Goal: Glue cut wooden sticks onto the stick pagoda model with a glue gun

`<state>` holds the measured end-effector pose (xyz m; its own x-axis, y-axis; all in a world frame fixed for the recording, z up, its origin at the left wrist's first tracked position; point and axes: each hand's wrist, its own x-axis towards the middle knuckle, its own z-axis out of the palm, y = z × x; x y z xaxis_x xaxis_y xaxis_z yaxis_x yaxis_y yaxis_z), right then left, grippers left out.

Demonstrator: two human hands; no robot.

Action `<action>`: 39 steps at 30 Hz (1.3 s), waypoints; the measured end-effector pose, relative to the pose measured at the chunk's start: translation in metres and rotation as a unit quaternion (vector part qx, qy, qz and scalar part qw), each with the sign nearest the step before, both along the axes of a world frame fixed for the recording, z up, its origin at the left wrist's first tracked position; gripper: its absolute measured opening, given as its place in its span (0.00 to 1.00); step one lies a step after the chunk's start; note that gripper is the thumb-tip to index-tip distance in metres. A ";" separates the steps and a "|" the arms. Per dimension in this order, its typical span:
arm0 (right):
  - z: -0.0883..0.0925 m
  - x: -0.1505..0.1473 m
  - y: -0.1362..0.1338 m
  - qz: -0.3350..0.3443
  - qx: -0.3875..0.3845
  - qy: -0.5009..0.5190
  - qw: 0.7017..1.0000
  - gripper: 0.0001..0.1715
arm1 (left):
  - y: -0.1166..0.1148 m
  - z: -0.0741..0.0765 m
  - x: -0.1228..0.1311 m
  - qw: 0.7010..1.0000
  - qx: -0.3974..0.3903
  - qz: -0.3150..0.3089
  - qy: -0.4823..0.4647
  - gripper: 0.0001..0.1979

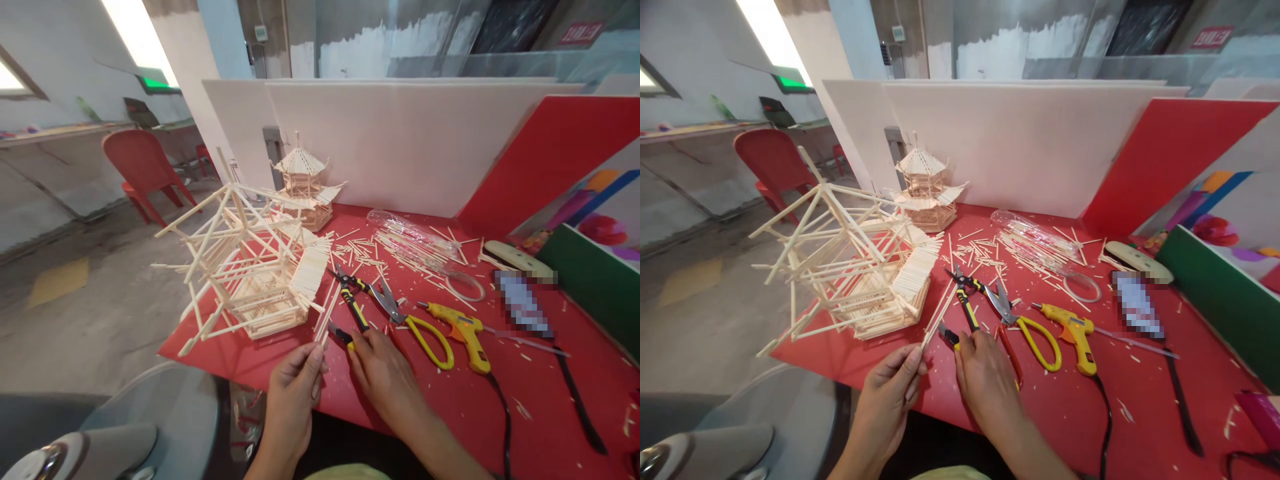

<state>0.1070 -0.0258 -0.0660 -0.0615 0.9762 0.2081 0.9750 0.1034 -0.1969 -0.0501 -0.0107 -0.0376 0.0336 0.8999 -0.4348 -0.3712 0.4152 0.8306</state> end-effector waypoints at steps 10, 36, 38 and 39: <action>0.015 0.011 -0.035 0.033 -0.084 0.238 0.967 0.19 | -0.005 -0.043 -0.010 0.810 0.326 -0.084 0.480 0.09; -0.005 -0.010 -0.038 0.041 -0.017 -0.101 0.994 0.37 | 0.000 -0.056 -0.016 0.639 0.472 -0.099 0.599 0.10; -0.006 -0.009 -0.038 0.042 -0.017 -0.102 0.994 0.38 | 0.000 -0.056 -0.016 0.643 0.475 -0.099 0.592 0.11; -0.006 -0.009 -0.038 0.042 -0.018 -0.101 0.994 0.38 | 0.001 -0.056 -0.016 0.645 0.475 -0.099 0.590 0.11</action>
<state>0.0984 -0.0640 -0.0718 -0.1805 0.9724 0.1482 0.9831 0.1830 -0.0035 -0.0665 -0.0102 -0.0937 0.3386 0.8075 0.4830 0.7345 -0.5477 0.4007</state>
